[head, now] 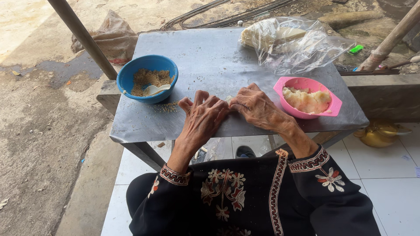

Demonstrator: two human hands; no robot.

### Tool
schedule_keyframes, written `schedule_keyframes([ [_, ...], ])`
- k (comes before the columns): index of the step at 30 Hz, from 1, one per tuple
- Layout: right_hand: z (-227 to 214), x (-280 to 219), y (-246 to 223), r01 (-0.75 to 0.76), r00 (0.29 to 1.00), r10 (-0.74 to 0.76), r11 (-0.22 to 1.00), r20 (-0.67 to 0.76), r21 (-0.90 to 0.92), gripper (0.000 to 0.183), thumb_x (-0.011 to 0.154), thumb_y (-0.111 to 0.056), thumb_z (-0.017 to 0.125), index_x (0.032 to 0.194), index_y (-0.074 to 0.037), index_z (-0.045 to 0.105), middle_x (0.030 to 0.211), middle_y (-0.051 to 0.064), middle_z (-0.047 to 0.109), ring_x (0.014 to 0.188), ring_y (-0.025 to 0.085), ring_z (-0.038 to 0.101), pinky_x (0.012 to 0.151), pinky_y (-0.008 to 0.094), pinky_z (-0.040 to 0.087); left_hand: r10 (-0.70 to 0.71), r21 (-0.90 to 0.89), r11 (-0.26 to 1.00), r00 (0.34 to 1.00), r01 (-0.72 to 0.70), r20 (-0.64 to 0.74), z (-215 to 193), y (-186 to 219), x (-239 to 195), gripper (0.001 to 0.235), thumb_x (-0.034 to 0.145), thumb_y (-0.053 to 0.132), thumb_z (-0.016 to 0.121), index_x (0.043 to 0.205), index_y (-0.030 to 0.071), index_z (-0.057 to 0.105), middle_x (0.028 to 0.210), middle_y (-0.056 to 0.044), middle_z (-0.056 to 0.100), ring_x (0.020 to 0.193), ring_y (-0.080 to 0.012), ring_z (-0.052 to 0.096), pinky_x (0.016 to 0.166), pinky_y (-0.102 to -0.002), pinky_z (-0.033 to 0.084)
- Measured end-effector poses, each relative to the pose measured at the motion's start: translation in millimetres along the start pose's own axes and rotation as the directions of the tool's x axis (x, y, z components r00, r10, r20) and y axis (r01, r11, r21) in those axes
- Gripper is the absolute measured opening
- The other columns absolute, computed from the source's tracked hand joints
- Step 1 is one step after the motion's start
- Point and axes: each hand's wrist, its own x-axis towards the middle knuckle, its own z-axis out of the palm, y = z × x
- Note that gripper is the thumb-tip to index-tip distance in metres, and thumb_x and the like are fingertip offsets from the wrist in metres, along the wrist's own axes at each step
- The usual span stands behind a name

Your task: The person sits at a metal table and assembles samosas by hand. They place a triangular wrapper on the table, add a white filling from a pink bowl, then add a brown crumbly filling from a blue bowl using a spoon, and fold the wrapper into a sealed triangular packet.

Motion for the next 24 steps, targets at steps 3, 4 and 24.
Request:
schedule_keyframes([
  [3,0.7,1.1,0.4,0.001,0.999,0.002,0.998,-0.049,0.062,0.009,0.092,-0.013,0.068,0.1,-0.008,0.07,0.096,0.006,0.068,0.096,0.025,0.061,0.094,0.039,0.046,0.008,-0.005,1.0,1.0,-0.008,0.011,-0.8,-1.9,0.5,0.014,0.089,0.017,0.067,0.101,0.015,0.075,0.103,-0.004,0.073,0.108,-0.029,0.053,0.095,-0.051,0.032],
  [4,1.7,0.8,0.3,0.011,0.997,-0.005,0.997,-0.075,0.077,0.01,0.093,-0.013,0.067,0.101,-0.008,0.069,0.098,0.006,0.069,0.097,0.024,0.062,0.095,0.039,0.045,0.009,0.002,1.0,1.0,-0.009,0.025,0.0,-2.9,0.2,0.015,0.091,0.015,0.066,0.103,0.014,0.074,0.104,-0.005,0.072,0.11,-0.0283,0.053,0.096,-0.05,0.033],
  [24,-1.5,-5.7,-10.4,0.013,0.997,-0.021,0.995,-0.076,-0.101,0.02,0.092,0.001,0.065,0.11,-0.006,0.07,0.103,0.004,0.07,0.106,0.025,0.058,0.103,0.043,0.04,0.011,0.186,0.982,0.999,-0.005,-0.032,-11.0,7.5,-2.5,0.028,0.091,0.017,0.064,0.115,0.028,0.076,0.115,0.007,0.071,0.113,-0.0239,0.048,0.088,-0.054,0.024],
])
